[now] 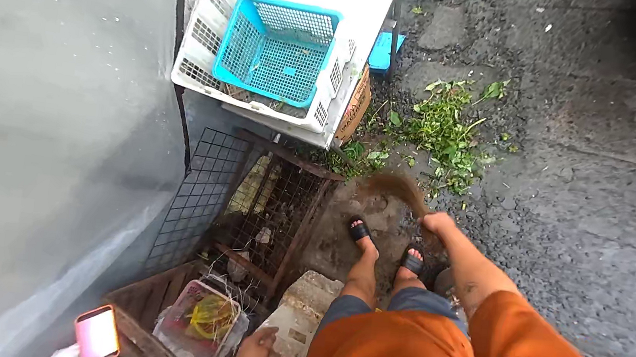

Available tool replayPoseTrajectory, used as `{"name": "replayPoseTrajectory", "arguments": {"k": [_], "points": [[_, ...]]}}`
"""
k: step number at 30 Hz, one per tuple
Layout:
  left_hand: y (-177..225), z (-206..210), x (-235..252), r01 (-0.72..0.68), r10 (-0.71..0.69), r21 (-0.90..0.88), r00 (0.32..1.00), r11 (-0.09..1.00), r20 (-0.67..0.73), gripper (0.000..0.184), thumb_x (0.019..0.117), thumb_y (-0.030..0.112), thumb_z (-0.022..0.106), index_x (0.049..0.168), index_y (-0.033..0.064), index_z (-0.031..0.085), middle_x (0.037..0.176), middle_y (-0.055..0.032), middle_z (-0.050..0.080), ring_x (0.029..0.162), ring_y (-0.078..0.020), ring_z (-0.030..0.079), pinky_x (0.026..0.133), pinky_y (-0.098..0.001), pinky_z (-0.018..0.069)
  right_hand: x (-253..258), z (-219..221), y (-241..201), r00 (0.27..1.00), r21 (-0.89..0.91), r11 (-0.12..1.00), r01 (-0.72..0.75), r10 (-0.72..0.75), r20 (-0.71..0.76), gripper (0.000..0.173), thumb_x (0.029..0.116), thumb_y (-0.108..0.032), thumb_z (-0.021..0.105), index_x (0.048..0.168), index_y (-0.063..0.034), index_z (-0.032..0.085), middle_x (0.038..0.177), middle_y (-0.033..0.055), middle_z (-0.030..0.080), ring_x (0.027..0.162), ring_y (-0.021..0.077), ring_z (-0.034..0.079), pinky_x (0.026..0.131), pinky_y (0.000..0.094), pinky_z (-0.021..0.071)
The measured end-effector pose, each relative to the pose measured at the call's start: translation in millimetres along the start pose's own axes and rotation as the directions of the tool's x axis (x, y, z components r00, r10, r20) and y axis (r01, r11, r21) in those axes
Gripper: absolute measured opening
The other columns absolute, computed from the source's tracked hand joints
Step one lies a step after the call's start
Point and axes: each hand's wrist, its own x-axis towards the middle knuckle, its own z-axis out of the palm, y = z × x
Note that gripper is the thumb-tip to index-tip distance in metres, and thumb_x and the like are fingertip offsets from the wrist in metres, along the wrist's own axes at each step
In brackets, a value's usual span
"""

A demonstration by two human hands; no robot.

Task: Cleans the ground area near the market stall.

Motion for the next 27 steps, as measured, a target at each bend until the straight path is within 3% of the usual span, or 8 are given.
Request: {"name": "replayPoseTrajectory", "arguments": {"k": [3,6,10,14,17,21,24,27], "points": [[23.2,-33.7,22.1,-0.054,0.049,-0.097,0.997,0.994,-0.052,0.03,0.1077,0.02,0.052,0.13,0.0094,0.069,0.115,-0.0125,0.074,0.09,-0.0242,0.074,0.083,-0.0458,0.0608,-19.0,-22.3,27.4,0.994,-0.024,0.997,0.07,-0.071,-0.086,0.046,0.0952,-0.036,0.066,0.137,-0.017,0.065,0.134,0.0224,0.064,0.127,0.0414,0.059,0.104,0.0663,0.0454],[28.9,-56.0,42.8,-0.073,0.069,-0.122,0.997,0.99,-0.038,0.031,0.1078,0.021,0.052,0.131,0.0087,0.068,0.114,-0.0131,0.074,0.091,-0.0243,0.074,0.085,-0.0455,0.0607,-79.7,-5.5,36.7,0.994,-0.127,0.986,0.111,-0.113,-0.012,0.052,0.0958,-0.037,0.066,0.146,-0.0247,0.059,0.135,0.0206,0.064,0.128,0.0421,0.059,0.104,0.0676,0.045],[34.7,-68.0,74.7,-0.074,0.074,-0.001,0.994,0.997,0.08,0.032,0.1072,0.023,0.051,0.13,0.011,0.069,0.112,-0.0116,0.074,0.09,-0.0223,0.073,0.085,-0.0441,0.06,-71.0,33.8,23.8,0.991,-0.111,0.992,0.068,-0.053,0.127,0.053,0.0946,-0.04,0.07,0.145,-0.0242,0.061,0.139,0.0177,0.063,0.133,0.037,0.056,0.109,0.0621,0.0432],[52.7,-94.1,93.5,-0.08,0.068,0.112,0.992,0.991,0.103,0.032,0.1071,0.025,0.051,0.131,0.0134,0.07,0.116,-0.0104,0.074,0.095,-0.0234,0.073,0.089,-0.0469,0.0591,-20.4,44.5,6.5,0.999,0.024,0.999,-0.03,0.03,-0.026,0.049,0.0946,-0.036,0.066,0.141,-0.0192,0.063,0.138,0.0197,0.063,0.132,0.0384,0.057,0.108,0.0626,0.045],[72.2,-127.4,85.4,-0.096,0.096,0.034,0.995,0.995,0.006,0.031,0.1082,0.022,0.05,0.131,0.0109,0.069,0.116,-0.0113,0.074,0.092,-0.0229,0.074,0.086,-0.0446,0.06,-44.5,58.2,15.0,0.999,0.102,0.995,0.018,-0.012,-0.053,0.055,0.0957,-0.034,0.067,0.148,-0.0222,0.057,0.138,0.0199,0.063,0.13,0.0403,0.058,0.107,0.0645,0.0446],[70.1,-141.6,83.4,-0.098,0.097,-0.034,0.995,0.995,-0.017,0.03,0.1083,0.019,0.051,0.128,0.0091,0.07,0.112,-0.0118,0.074,0.085,-0.0218,0.073,0.077,-0.0417,0.0605,-97.4,86.3,28.2,0.993,0.055,0.997,0.057,-0.062,0.097,0.056,0.0955,-0.039,0.068,0.149,-0.0257,0.057,0.139,0.0175,0.063,0.131,0.0386,0.058,0.108,0.0642,0.0438],[71.6,-135.2,98.6,-0.102,0.099,0.049,0.994,0.994,0.048,0.03,0.1075,0.02,0.051,0.128,0.0082,0.07,0.113,-0.0127,0.074,0.088,-0.0229,0.073,0.082,-0.0439,0.06,-61.8,81.8,13.1,0.992,0.024,0.999,0.039,-0.041,0.117,0.052,0.0962,-0.039,0.067,0.145,-0.0218,0.06,0.142,0.019,0.061,0.135,0.0385,0.054,0.111,0.0637,0.0415],[74.9,-131.0,110.9,-0.102,0.092,0.142,0.993,0.985,0.076,0.032,0.1079,0.024,0.05,0.13,0.0109,0.07,0.114,-0.0109,0.074,0.089,-0.0224,0.073,0.085,-0.0451,0.0591,-27.0,56.8,-3.3,0.999,0.028,0.999,-0.026,0.027,-0.032,0.05,0.0952,-0.035,0.064,0.143,-0.0196,0.06,0.138,0.0206,0.063,0.132,0.0407,0.057,0.107,0.0653,0.0446]]}}
